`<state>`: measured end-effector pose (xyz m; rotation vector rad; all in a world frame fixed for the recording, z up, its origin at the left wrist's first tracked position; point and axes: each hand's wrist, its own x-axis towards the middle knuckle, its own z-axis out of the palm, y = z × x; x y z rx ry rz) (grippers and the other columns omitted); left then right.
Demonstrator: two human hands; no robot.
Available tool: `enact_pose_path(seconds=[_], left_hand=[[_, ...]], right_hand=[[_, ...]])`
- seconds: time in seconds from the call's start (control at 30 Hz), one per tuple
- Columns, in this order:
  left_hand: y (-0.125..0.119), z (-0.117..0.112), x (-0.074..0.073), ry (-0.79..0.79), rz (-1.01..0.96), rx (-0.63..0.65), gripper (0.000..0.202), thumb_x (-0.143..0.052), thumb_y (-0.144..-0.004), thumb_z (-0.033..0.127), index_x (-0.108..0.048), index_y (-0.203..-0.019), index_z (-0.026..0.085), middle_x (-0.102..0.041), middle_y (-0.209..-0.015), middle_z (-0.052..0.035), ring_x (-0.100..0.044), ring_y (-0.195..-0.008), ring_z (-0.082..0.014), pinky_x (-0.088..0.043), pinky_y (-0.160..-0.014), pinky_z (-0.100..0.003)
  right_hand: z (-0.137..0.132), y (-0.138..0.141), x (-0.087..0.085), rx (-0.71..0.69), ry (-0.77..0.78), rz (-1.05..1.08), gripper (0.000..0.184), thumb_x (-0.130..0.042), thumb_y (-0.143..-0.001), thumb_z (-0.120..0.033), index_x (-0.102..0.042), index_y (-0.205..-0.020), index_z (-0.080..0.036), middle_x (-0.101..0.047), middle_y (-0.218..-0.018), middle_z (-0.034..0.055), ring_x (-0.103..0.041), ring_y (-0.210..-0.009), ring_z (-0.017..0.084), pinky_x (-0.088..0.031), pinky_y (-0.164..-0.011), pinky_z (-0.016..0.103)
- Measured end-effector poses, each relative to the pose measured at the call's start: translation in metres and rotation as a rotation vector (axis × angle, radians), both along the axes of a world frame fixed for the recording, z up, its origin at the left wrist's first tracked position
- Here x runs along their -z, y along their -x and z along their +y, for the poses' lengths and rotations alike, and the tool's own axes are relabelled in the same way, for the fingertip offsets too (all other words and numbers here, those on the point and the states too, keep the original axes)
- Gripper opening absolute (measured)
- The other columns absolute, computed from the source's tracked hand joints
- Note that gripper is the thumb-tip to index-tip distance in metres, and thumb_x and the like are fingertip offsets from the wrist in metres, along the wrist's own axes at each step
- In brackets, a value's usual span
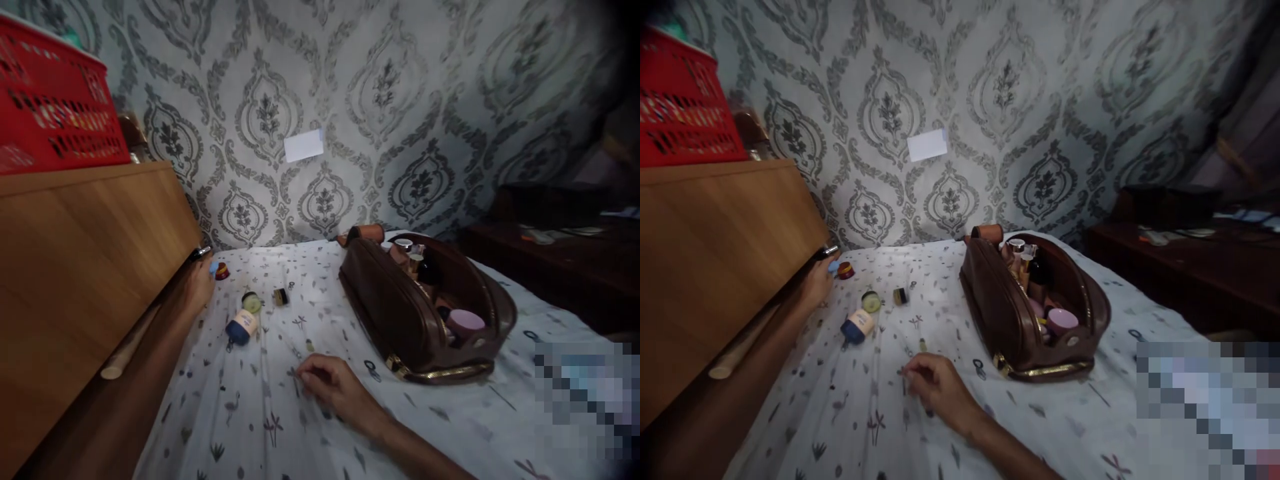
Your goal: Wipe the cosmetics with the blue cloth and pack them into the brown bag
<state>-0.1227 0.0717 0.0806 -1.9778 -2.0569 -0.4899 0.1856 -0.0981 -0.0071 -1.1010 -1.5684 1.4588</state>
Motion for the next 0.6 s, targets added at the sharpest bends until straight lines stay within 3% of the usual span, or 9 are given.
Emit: enact_pose_path(seconds=[0.13, 0.3, 0.43, 0.6], left_hand=[[0.012, 0.039, 0.002, 0.091, 0.036, -0.002, 0.054, -0.039, -0.089, 0.010, -0.044, -0.142, 0.020, -0.054, -0.140, -0.0149, -0.054, -0.126, -0.0278, -0.048, -0.096, -0.036], [0.009, 0.067, 0.013, 0.226, 0.078, 0.000, 0.055, -0.046, -0.088, 0.014, -0.043, -0.143, 0.016, -0.056, -0.136, -0.0197, -0.058, -0.121, -0.0323, -0.050, -0.092, -0.042], [0.007, 0.077, 0.012, 0.323, 0.118, 0.027, 0.041, -0.055, -0.093, 0.025, -0.053, -0.133, 0.017, -0.061, -0.129, -0.0158, -0.062, -0.111, -0.0290, -0.053, -0.089, -0.044], [0.012, 0.074, -0.004, 0.352, 0.141, -0.007, 0.033, -0.059, -0.094, 0.038, -0.061, -0.117, 0.015, -0.064, -0.116, -0.0080, -0.064, -0.101, -0.0214, -0.054, -0.088, -0.044]], right_hand=[[0.002, -0.002, 0.011, 0.006, 0.037, 0.036, 0.038, -0.064, -0.079, -0.055, -0.063, -0.082, -0.017, -0.059, -0.062, -0.0012, -0.046, -0.048, 0.009, -0.035, -0.046, 0.021], [0.003, -0.008, 0.005, -0.065, 0.126, 0.118, 0.046, -0.068, -0.074, -0.062, -0.064, -0.081, -0.016, -0.060, -0.061, -0.0011, -0.051, -0.052, 0.010, -0.039, -0.050, 0.022], [0.005, -0.012, 0.002, -0.086, 0.152, 0.183, 0.050, -0.071, -0.071, -0.063, -0.067, -0.081, -0.014, -0.062, -0.063, -0.0002, -0.055, -0.055, 0.010, -0.041, -0.052, 0.022], [0.006, -0.014, 0.000, -0.088, 0.171, 0.235, 0.049, -0.075, -0.069, -0.061, -0.069, -0.081, -0.014, -0.064, -0.068, 0.0002, -0.057, -0.056, 0.010, -0.040, -0.050, 0.021]])
